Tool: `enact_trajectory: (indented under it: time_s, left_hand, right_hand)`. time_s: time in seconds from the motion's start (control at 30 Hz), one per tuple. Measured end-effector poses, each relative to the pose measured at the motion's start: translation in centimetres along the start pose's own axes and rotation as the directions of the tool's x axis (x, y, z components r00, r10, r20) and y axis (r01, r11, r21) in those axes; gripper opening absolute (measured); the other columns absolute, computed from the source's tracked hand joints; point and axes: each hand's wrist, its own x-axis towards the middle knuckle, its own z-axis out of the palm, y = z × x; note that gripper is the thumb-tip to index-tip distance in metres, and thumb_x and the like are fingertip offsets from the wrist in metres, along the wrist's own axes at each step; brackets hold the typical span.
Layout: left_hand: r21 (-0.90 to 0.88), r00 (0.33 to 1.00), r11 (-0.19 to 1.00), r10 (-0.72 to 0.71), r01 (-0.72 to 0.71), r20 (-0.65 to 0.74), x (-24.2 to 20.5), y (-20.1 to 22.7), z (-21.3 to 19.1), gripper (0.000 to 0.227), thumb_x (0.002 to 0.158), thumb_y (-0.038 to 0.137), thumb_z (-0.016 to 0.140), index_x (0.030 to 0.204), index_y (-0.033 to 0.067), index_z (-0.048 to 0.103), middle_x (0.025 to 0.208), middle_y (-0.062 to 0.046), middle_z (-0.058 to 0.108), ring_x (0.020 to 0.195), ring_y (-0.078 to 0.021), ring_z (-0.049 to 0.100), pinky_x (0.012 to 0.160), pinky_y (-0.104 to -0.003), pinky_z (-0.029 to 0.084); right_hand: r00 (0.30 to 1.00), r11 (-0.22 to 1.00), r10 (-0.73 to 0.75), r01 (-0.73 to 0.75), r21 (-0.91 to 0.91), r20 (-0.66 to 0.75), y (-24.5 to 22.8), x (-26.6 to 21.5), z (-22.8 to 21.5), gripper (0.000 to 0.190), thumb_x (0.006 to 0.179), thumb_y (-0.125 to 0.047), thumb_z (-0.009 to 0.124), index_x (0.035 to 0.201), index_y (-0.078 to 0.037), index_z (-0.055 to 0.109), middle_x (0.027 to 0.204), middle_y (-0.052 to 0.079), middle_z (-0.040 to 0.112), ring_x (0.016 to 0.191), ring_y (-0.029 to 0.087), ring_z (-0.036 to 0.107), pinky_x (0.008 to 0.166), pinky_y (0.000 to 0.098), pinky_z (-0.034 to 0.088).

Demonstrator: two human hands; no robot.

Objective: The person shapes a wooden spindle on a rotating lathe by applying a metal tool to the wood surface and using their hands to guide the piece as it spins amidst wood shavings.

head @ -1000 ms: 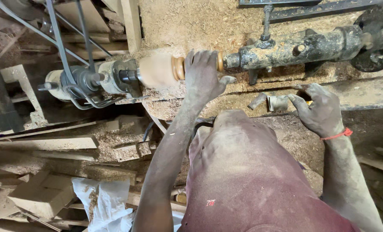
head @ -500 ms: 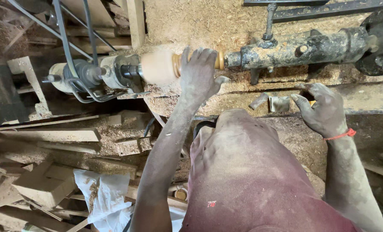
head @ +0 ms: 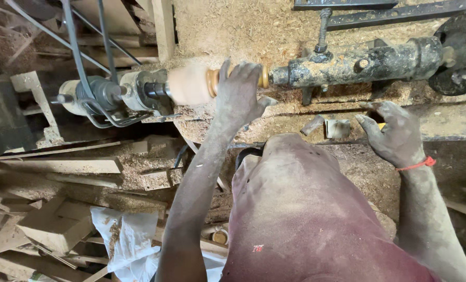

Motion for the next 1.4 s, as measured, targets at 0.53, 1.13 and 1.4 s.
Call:
enact_trajectory:
  time_s: [0.53, 1.13, 1.4]
  left_hand:
    - [0.132, 0.994, 0.987, 0.077, -0.088, 0.084, 1.0, -0.2, 0.4, 0.08, 0.085, 0.055, 0.075, 0.146, 0.0107, 0.049, 0.135, -0.012, 0.064, 0.132, -0.0273, 0.056, 0.123, -0.056, 0.016]
    - [0.245, 0.977, 0.95, 0.167, -0.195, 0.13, 1.6, -0.7, -0.1, 0.078, 0.084, 0.051, 0.078, 0.147, 0.017, 0.048, 0.116, -0.01, 0.068, 0.117, -0.028, 0.064, 0.122, -0.056, 0.017]
    - [0.236, 0.975, 0.952, 0.165, -0.197, 0.146, 2.0, -0.6, -0.1, 0.076, 0.085, 0.055, 0.076, 0.145, 0.0152, 0.051, 0.11, -0.008, 0.069, 0.112, -0.0262, 0.066, 0.123, -0.056, 0.019]
  right_hand:
    - [1.0, 0.999, 0.002, -0.002, -0.049, -0.002, 1.5, -0.1, 0.1, 0.023, 0.102, -0.021, 0.073, 0.111, 0.0, 0.074, 0.104, 0.017, 0.073, 0.092, 0.03, 0.072, 0.079, 0.0362, 0.058]
    - [0.999, 0.999, 0.035, -0.035, 0.0, 0.019, 1.4, 0.0, 0.2, 0.022, 0.1, -0.018, 0.072, 0.113, -0.001, 0.072, 0.095, 0.017, 0.071, 0.084, 0.032, 0.071, 0.074, 0.0389, 0.056]
    - [0.996, 0.997, 0.075, -0.073, -0.038, 0.044, 2.3, -0.8, 0.1, 0.021, 0.101, -0.02, 0.072, 0.109, -0.001, 0.075, 0.09, 0.016, 0.069, 0.075, 0.028, 0.068, 0.067, 0.0373, 0.054]
